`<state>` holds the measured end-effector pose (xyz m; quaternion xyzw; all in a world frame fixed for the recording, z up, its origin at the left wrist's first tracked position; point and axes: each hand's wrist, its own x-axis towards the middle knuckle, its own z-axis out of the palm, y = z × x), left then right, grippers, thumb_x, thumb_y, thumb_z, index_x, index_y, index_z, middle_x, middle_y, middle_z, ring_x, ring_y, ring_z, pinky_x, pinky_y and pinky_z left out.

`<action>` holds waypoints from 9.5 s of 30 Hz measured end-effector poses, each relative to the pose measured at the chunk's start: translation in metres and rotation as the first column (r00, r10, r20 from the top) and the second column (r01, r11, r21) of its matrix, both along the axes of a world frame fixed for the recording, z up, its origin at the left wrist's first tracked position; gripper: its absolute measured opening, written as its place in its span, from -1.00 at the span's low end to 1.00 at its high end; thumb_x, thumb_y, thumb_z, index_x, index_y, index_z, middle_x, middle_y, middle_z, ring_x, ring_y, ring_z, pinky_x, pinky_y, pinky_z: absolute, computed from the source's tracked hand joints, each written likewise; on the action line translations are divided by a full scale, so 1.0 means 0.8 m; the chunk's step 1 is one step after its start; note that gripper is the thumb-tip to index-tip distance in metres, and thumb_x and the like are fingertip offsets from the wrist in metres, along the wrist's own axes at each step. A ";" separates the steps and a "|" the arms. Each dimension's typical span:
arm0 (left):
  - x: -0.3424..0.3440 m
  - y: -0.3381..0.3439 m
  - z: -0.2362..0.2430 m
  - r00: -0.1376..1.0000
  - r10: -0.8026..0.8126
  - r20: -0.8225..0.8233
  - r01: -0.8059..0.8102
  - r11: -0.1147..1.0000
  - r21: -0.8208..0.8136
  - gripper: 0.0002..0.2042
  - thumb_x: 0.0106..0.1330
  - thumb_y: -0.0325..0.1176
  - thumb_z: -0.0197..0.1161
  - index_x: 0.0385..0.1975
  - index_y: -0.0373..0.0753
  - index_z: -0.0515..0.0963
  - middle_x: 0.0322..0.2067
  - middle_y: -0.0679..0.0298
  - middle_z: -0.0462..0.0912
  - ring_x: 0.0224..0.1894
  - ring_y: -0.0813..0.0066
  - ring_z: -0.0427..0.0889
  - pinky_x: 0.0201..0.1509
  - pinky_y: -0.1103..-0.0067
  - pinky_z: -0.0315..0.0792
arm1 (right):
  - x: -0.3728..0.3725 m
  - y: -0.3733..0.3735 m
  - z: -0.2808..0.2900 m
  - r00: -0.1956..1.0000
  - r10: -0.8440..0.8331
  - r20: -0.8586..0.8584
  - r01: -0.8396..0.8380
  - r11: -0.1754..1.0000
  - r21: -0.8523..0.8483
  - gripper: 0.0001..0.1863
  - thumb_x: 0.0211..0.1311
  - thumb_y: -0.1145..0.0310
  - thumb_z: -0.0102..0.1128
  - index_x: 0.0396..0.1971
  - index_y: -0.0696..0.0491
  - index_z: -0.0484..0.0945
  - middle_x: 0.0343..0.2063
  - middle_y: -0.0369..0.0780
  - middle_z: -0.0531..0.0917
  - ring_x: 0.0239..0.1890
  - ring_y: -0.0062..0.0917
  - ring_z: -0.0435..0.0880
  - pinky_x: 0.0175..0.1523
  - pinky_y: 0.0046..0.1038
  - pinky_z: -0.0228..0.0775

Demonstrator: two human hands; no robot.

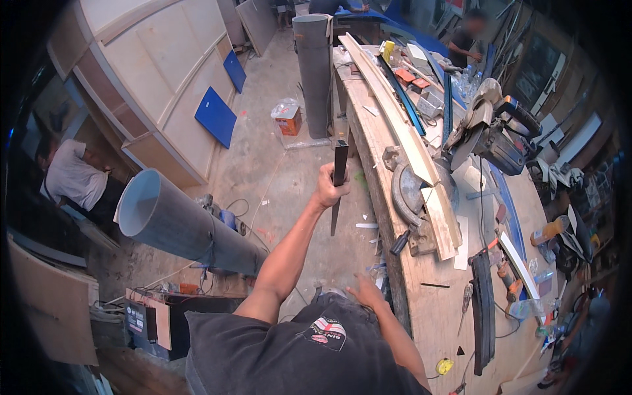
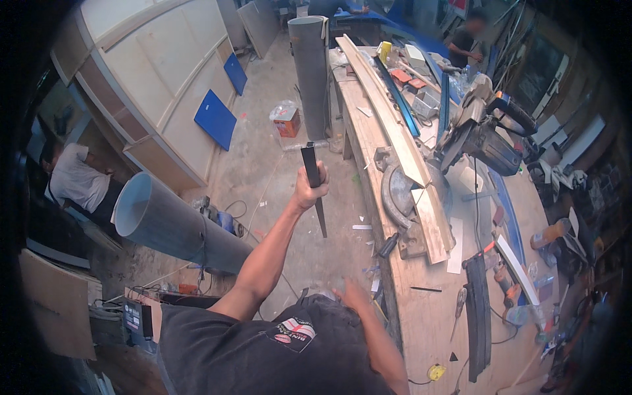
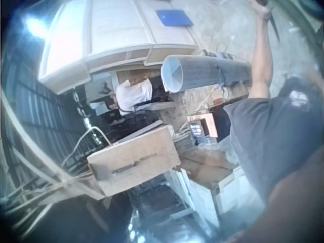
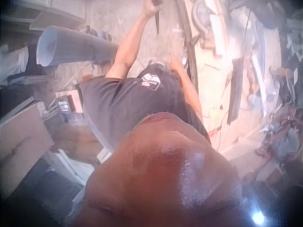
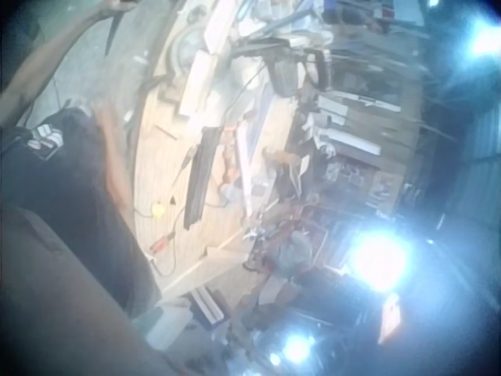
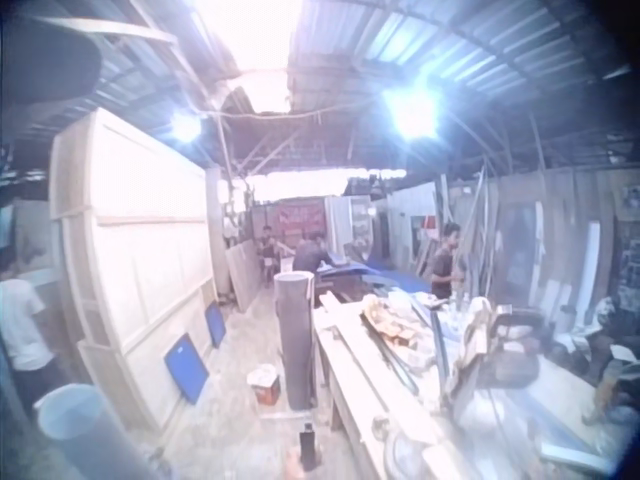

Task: The person measures and cuts a long black strip using a miter saw. They use a tape measure to mark the strip, position it on the saw, and make a cut. The cut piece is then placed aside.

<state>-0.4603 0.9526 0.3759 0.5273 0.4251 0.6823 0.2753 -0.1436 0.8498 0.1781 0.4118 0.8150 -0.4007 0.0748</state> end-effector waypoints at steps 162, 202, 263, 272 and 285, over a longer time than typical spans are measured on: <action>-0.389 0.788 -0.052 0.782 -0.264 0.565 0.543 0.733 -0.409 -0.84 0.52 -0.45 0.33 -0.05 -0.41 0.65 -0.28 0.25 0.78 -0.31 0.51 0.78 -0.19 0.56 0.73 | -0.476 0.645 0.224 0.594 -0.767 -0.242 0.732 0.390 0.559 -0.29 0.10 -0.09 0.59 0.24 -0.09 0.67 -0.16 -0.15 0.75 -0.19 -0.20 0.80 -0.15 -0.18 0.63; -0.440 1.478 -0.238 0.780 0.043 -0.624 -0.603 0.319 -0.731 0.06 0.04 0.00 0.58 0.32 -0.73 0.16 0.42 -0.39 0.18 0.50 -0.22 0.29 0.48 0.23 0.44 | -0.395 1.033 0.090 0.470 -0.873 0.127 0.699 0.457 0.550 -0.34 0.16 0.12 0.58 0.26 -0.05 0.59 0.15 -0.17 0.64 0.26 -0.22 0.59 0.33 -0.14 0.49; -0.480 1.500 -0.221 0.892 0.226 -0.391 -0.450 0.501 -0.739 -0.43 0.37 -0.11 0.37 0.20 -0.47 0.57 0.19 -0.08 0.65 0.18 -0.07 0.64 0.16 0.16 0.66 | -0.380 0.993 0.085 0.374 -0.922 0.100 0.766 0.368 0.527 -0.33 0.18 0.20 0.56 0.32 -0.16 0.56 0.12 -0.22 0.65 0.30 -0.28 0.56 0.48 -0.20 0.32; -0.466 1.488 -0.207 0.896 0.256 -0.364 -0.444 0.561 -0.699 -0.37 0.40 -0.01 0.33 0.28 -0.42 0.52 0.29 -0.14 0.57 0.31 -0.17 0.55 0.23 0.15 0.63 | -0.451 0.957 0.153 0.234 -0.854 -0.465 0.801 -0.102 0.590 -0.54 0.19 0.18 0.56 0.09 -0.09 0.70 -0.09 -0.19 0.68 0.10 -0.20 0.64 0.22 -0.19 0.49; -0.409 1.188 -0.075 0.979 0.158 -0.131 -0.131 0.972 0.195 -0.45 0.59 -0.20 0.24 0.37 -0.51 0.34 0.26 -0.24 0.41 0.31 -0.10 0.49 0.38 0.10 0.42 | -0.525 0.544 0.087 -0.251 -0.958 -0.142 0.955 -0.269 0.125 -0.71 0.32 0.24 0.48 -0.03 0.03 0.77 -0.07 -0.16 0.77 -0.08 -0.16 0.79 0.02 -0.16 0.65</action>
